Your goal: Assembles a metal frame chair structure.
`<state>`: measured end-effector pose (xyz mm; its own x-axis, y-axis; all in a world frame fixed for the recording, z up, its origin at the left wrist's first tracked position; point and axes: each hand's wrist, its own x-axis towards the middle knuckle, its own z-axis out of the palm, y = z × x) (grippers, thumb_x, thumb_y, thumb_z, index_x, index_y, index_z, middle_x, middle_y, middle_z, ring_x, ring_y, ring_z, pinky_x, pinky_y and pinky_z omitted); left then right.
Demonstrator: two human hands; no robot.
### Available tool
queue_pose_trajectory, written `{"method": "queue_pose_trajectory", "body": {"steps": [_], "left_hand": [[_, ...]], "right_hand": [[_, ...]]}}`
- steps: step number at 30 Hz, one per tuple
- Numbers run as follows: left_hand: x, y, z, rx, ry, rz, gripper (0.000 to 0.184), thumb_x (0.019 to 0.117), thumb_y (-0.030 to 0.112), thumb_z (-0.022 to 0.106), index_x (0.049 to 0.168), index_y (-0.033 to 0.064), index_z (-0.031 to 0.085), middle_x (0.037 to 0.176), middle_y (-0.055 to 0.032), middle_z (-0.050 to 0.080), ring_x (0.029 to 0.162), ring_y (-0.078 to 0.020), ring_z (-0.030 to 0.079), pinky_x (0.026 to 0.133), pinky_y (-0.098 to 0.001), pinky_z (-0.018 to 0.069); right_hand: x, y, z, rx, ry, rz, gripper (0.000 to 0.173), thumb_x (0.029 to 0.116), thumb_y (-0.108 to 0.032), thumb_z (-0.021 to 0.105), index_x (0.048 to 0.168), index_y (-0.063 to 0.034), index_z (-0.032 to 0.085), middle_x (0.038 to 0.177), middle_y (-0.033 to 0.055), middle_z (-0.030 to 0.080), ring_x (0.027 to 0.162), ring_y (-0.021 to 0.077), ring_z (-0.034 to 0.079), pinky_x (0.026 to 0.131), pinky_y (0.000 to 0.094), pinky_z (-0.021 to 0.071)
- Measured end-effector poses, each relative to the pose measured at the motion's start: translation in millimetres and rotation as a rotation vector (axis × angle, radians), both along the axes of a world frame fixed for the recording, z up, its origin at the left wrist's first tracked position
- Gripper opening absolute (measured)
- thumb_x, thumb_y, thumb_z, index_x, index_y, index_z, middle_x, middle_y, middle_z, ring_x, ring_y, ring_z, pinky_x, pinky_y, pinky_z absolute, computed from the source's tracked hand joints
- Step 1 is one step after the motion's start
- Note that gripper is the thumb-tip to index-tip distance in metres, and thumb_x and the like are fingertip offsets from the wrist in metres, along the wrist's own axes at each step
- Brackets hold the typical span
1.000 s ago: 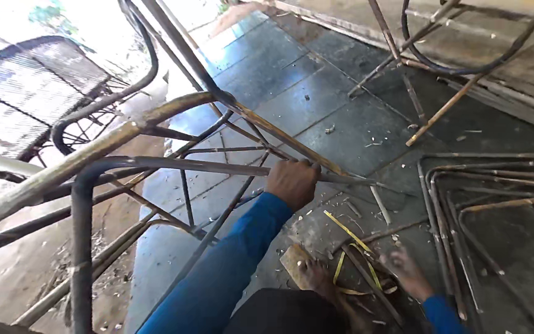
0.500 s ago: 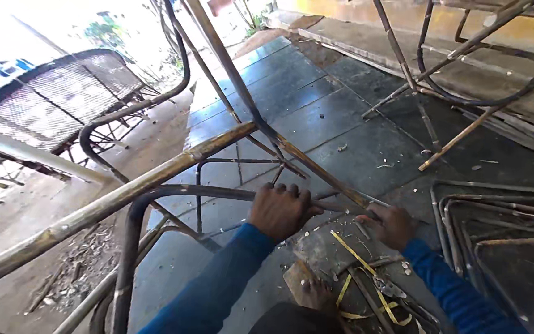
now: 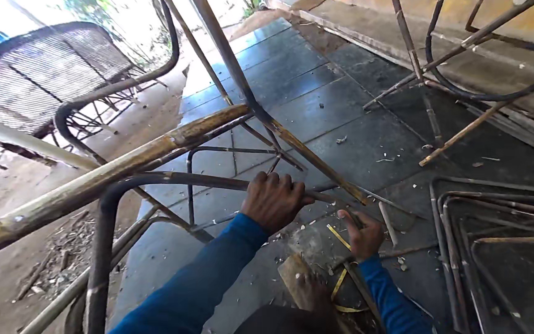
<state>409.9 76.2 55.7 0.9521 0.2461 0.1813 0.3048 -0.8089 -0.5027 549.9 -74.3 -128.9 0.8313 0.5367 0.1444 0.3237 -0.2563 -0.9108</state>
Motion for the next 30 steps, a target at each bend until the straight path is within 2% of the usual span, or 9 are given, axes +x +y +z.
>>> {"method": "queue_pose_trajectory", "body": {"steps": [6,11,19,25,30], "left_hand": [[3,10,0,0.0,0.007,0.043,0.063,0.105,0.06,0.038,0.083,0.0072,0.064,0.065,-0.0119,0.056,0.06,-0.0335,0.061,0.057,-0.0467,0.0485],[2,17,-3,0.004,0.011,0.069,0.06,0.1036,0.059,0.044,0.084,0.0075,0.065,0.066,-0.0123,0.058,0.061,-0.0338,0.062,0.057,-0.0473,0.0497],[2,20,-7,0.008,0.072,0.144,0.058,0.1042,0.058,0.044,0.087,0.0075,0.066,0.07,-0.0131,0.06,0.064,-0.0337,0.063,0.06,-0.0468,0.0502],[4,20,-8,0.001,0.1,0.168,0.055,0.1047,0.055,0.046,0.089,0.0064,0.067,0.071,-0.0139,0.061,0.066,-0.0338,0.064,0.062,-0.0466,0.0506],[8,19,-9,-0.011,0.109,0.192,0.054,0.1045,0.054,0.048,0.09,0.0055,0.067,0.074,-0.0148,0.063,0.068,-0.0345,0.065,0.066,-0.048,0.0517]], "right_hand": [[-12,17,8,-0.057,0.127,-0.063,0.062,0.0823,-0.077,0.061,0.07,-0.017,0.07,0.054,-0.0007,0.054,0.05,0.0205,0.052,0.051,0.0511,0.0429],[-25,32,6,-0.08,0.221,-0.085,0.062,0.0839,-0.074,0.063,0.064,-0.0153,0.065,0.052,0.0001,0.052,0.05,0.0216,0.052,0.052,0.051,0.0429],[-46,50,1,-0.059,0.336,-0.136,0.065,0.0851,-0.075,0.061,0.059,-0.0161,0.058,0.05,0.0008,0.048,0.048,0.0217,0.05,0.049,0.0493,0.0417],[-55,56,2,-0.098,0.372,-0.171,0.065,0.087,-0.075,0.06,0.061,-0.0153,0.061,0.052,0.0016,0.05,0.05,0.0224,0.052,0.052,0.05,0.0424],[-61,62,5,-0.077,0.421,-0.203,0.061,0.0895,-0.07,0.063,0.063,-0.0149,0.065,0.053,0.0016,0.051,0.05,0.0216,0.052,0.053,0.0491,0.0424]]}}
